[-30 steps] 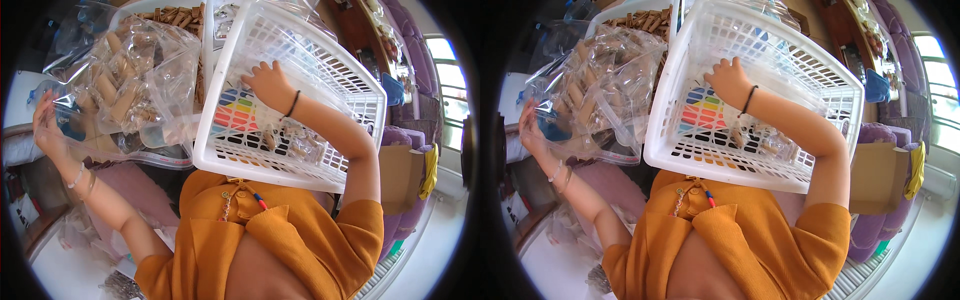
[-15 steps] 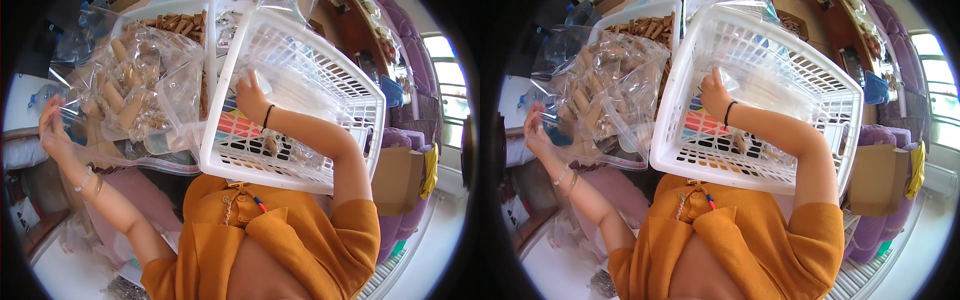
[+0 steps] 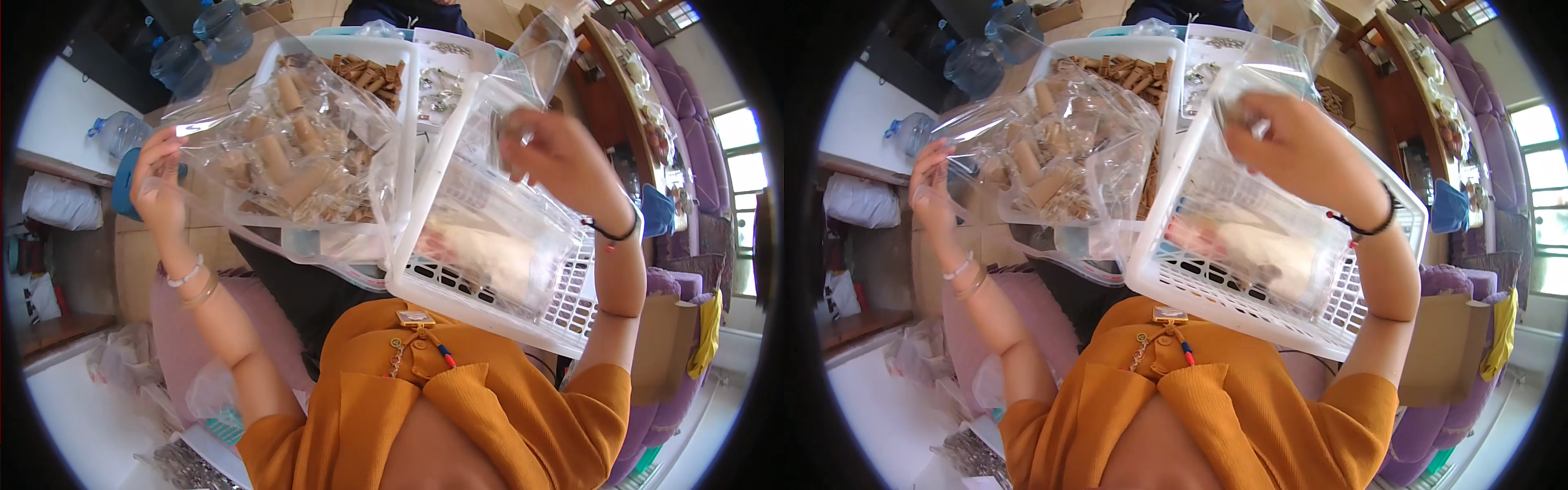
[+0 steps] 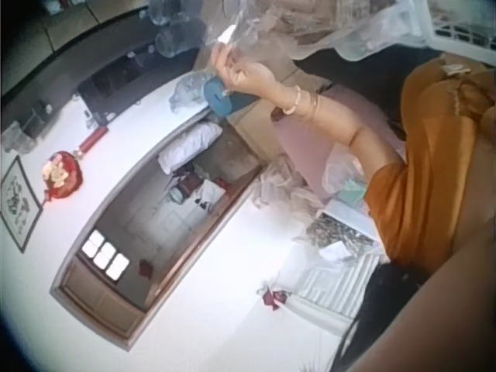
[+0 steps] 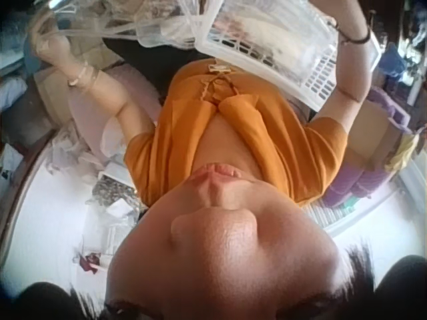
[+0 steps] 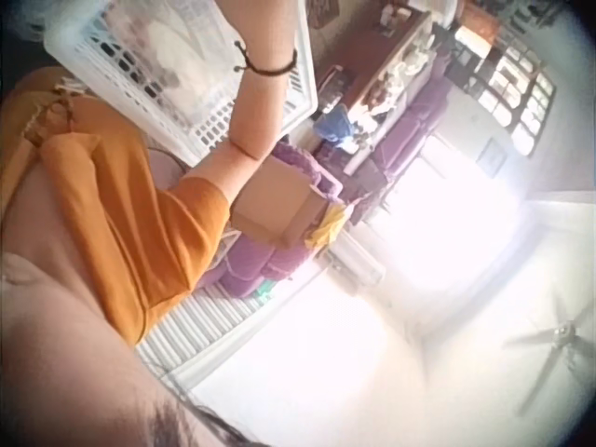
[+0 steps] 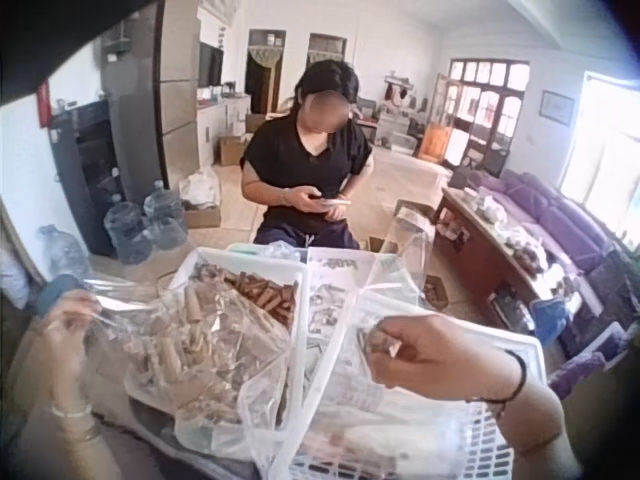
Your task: The person packs small wrapped items from a plastic basket into plastic bags and seals the bags by hand using their adhesive strips.
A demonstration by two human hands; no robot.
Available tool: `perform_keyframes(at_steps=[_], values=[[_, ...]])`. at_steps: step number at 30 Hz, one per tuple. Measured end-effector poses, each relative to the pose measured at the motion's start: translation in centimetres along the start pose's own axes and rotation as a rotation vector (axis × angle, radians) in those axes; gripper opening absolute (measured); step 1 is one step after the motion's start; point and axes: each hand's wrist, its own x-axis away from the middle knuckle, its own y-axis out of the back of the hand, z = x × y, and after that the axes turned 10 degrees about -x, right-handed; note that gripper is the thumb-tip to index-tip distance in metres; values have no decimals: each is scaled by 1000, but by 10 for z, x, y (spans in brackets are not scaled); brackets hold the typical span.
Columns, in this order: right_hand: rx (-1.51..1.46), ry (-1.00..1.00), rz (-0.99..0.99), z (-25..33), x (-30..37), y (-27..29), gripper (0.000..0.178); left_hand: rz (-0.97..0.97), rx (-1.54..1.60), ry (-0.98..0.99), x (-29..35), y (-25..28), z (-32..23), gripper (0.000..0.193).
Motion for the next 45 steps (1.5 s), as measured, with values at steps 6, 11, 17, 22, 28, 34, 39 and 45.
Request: perform_keyframes(at_steps=[6, 11, 17, 22, 28, 34, 39, 45], values=[[-92, 534, -156, 103, -24, -37, 25, 15, 49, 16, -2, 0, 4, 15], [30, 389, -215, 84, -9, -9, 25, 50, 65, 25, -18, -20, 5, 12], [604, -188, 277, -57, 5, -1, 16, 36, -55, -59, -5, 2, 23, 12], [337, -725, 792, -185, 65, -46, 20, 49, 72, -113, -7, -5, 28, 17], [549, -400, 647, -214, 117, -76, 73, 49, -294, -180, -7, -5, 24, 15], [128, -590, 808, -225, 118, -91, 56, -3, 112, -90, -16, 14, 60, 12], [525, -334, 399, -214, 134, -105, 70, -1, -26, -137, -13, 12, 53, 13], [206, -275, 324, -215, 99, -104, 63, -41, -80, -131, -10, 8, 44, 14]])
